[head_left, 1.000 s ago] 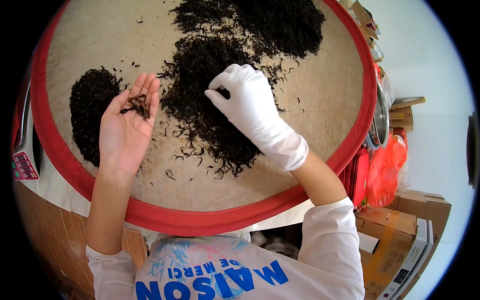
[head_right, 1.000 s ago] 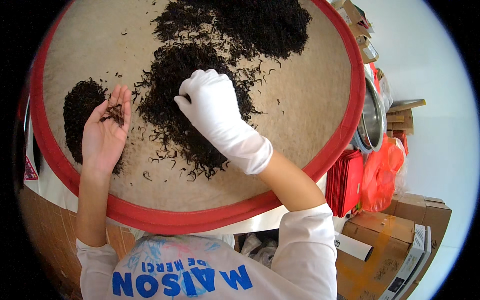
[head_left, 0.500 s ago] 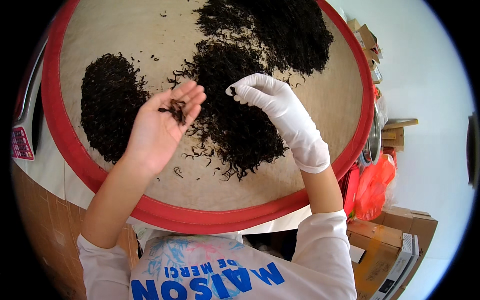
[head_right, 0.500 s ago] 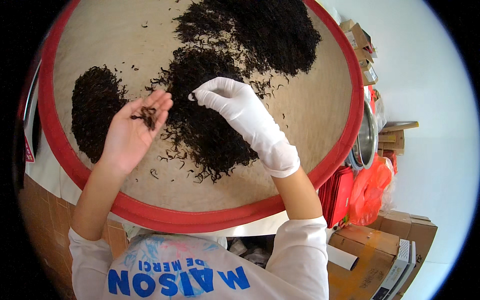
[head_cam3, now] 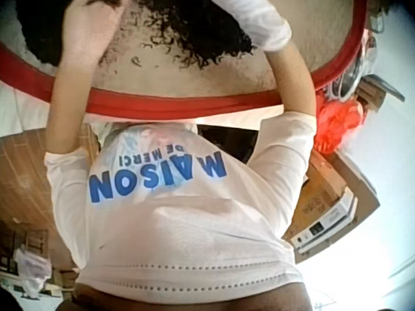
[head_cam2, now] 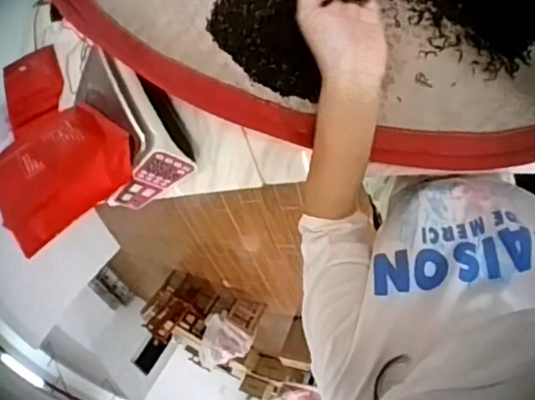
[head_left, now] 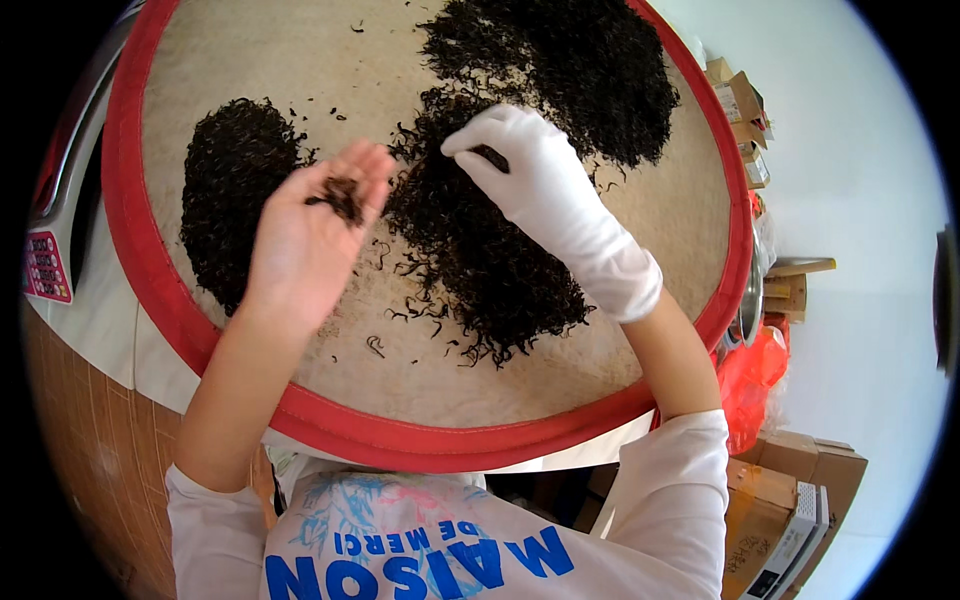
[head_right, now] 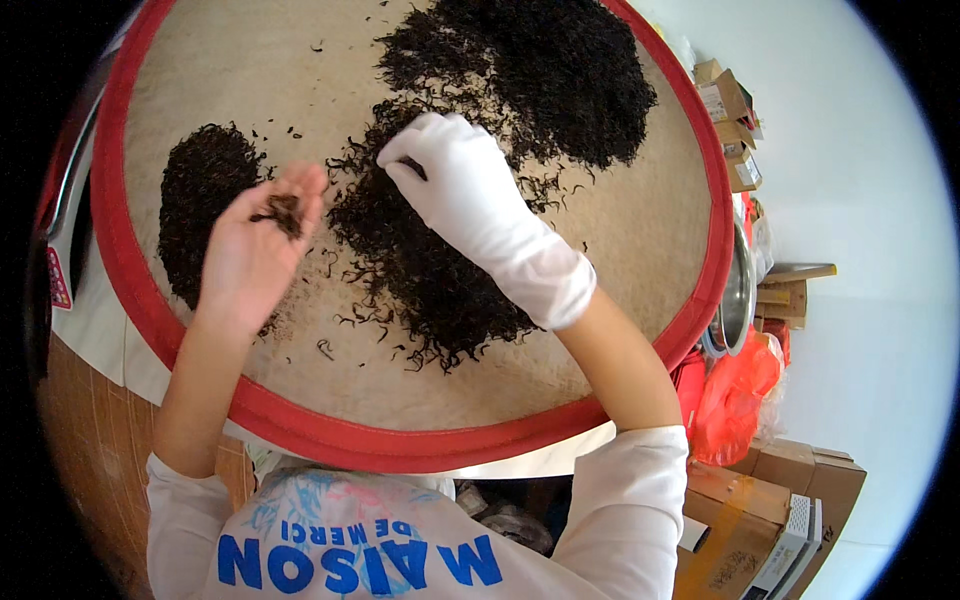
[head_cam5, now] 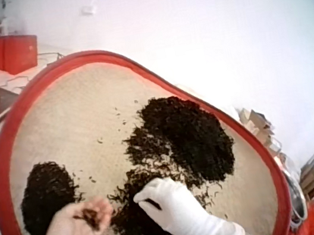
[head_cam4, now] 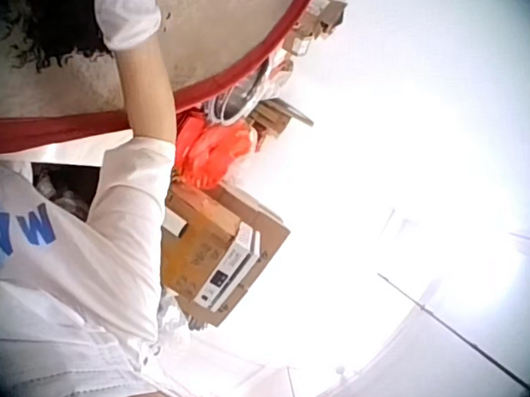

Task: The person scoops dried tea leaves from a large red-rimmed tray into red packaging bags. They place the filled bags onto a digital scale to weigh them, then set the completed packages aside. The person also manually inspects the tea leaves by picking them up and examining them closely.

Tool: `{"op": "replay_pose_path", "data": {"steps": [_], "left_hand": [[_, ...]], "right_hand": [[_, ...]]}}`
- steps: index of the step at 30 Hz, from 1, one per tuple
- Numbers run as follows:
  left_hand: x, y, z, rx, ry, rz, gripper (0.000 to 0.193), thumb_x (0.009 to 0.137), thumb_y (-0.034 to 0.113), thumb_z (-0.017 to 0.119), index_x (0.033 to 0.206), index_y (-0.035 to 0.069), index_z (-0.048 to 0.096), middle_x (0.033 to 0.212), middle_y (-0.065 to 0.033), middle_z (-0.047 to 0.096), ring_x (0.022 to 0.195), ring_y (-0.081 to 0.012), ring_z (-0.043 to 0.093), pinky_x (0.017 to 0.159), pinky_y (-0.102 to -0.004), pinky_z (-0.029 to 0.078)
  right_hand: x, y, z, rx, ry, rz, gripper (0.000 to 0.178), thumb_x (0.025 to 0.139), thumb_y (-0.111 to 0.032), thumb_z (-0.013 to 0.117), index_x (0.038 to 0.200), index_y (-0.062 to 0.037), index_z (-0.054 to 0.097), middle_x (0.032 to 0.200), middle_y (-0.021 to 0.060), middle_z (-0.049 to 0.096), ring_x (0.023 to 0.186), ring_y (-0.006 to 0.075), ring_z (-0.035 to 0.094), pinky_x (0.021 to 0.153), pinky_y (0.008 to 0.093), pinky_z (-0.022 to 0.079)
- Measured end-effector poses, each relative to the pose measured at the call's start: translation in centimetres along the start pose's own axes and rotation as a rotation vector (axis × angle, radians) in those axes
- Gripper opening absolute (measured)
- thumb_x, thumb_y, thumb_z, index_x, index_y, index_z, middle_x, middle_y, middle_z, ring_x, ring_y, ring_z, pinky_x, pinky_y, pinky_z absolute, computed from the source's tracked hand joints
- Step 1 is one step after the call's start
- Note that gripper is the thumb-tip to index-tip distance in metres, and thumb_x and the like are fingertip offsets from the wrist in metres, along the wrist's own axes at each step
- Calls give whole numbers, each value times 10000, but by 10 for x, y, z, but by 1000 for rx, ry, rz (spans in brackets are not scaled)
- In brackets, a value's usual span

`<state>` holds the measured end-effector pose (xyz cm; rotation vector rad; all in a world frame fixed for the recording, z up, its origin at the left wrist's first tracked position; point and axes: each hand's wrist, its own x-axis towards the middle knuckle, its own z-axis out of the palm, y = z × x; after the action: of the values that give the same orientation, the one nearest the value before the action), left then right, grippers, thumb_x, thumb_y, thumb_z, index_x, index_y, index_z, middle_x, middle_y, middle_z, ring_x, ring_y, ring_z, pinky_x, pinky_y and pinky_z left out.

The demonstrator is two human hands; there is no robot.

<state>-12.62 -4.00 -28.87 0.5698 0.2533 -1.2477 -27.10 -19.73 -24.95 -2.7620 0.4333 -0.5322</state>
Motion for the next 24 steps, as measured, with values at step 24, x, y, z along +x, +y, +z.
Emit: {"op": "replay_pose_path", "data": {"steps": [24], "left_hand": [[0,1,-3,28,-30,-61,354,989,165,396,1215,-84,507,1225,-161,553,1166,-228,543,1044,-343,441]], "right_hand": [[30,-8,-6,395,-253,19,147,828,-137,691,931,-34,708,899,147,672,862,322,636,786,362,509]]}}
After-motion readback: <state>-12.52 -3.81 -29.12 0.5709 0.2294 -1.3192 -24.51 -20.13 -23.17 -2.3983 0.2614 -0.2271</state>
